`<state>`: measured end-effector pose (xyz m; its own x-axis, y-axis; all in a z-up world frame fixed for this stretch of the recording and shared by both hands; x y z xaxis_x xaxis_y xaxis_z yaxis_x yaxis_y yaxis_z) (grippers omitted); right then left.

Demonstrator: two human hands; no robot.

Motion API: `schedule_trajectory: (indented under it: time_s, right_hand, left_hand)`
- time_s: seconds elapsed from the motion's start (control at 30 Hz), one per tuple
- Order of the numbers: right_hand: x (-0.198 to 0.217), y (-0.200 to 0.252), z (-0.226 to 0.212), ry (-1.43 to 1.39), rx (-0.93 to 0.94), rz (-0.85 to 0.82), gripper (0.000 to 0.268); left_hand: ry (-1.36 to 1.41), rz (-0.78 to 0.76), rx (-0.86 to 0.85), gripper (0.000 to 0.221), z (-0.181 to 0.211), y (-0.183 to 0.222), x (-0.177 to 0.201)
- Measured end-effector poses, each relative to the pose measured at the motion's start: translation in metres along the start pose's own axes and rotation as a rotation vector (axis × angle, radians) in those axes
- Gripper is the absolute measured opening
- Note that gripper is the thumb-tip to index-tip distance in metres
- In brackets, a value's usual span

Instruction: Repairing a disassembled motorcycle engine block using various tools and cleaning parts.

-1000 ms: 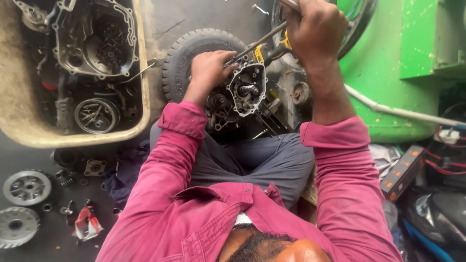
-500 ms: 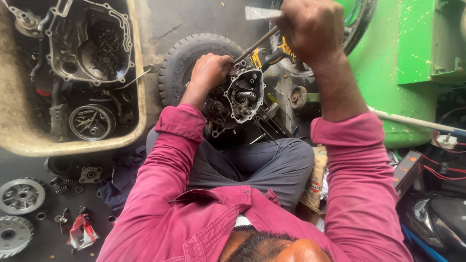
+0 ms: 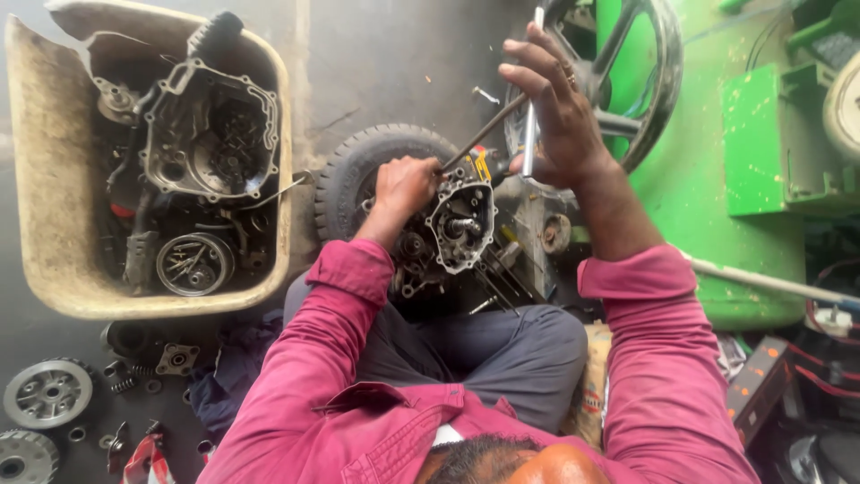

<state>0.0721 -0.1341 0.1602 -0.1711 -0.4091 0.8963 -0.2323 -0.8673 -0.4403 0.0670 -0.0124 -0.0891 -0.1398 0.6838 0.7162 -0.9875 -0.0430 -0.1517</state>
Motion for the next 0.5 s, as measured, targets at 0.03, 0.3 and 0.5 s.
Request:
schedule_trajectory:
  time_s: [0.03, 0.3, 0.5]
  right_hand:
    - [-0.002, 0.001, 0.007, -0.006, -0.028, -0.051, 0.096]
    - [0.001, -0.003, -0.008, -0.151, 0.168, -0.079, 0.104]
    - [-0.009, 0.005, 0.035, 0.0, -0.253, -0.095, 0.074]
  left_hand:
    - [-0.031, -0.052, 0.029, 0.021, -0.001, -0.002, -0.003]
    - [-0.095, -0.173, 0.099, 0.031, -0.003, 0.002, -0.004]
    - [-0.105, -0.228, 0.1, 0.035, -0.002, 0.002, -0.012]
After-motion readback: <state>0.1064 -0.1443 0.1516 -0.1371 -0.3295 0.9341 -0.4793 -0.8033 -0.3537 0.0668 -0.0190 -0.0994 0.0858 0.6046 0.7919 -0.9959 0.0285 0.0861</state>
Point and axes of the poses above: each hand's wrist, its own y-axis away from the middle knuckle, its own x-axis out of the back of the hand, z = x × y, the point moved 7 cm from there along -y, towards the middle knuckle, and after that the axes turned 6 degrees about x, right-handed, at the moved point
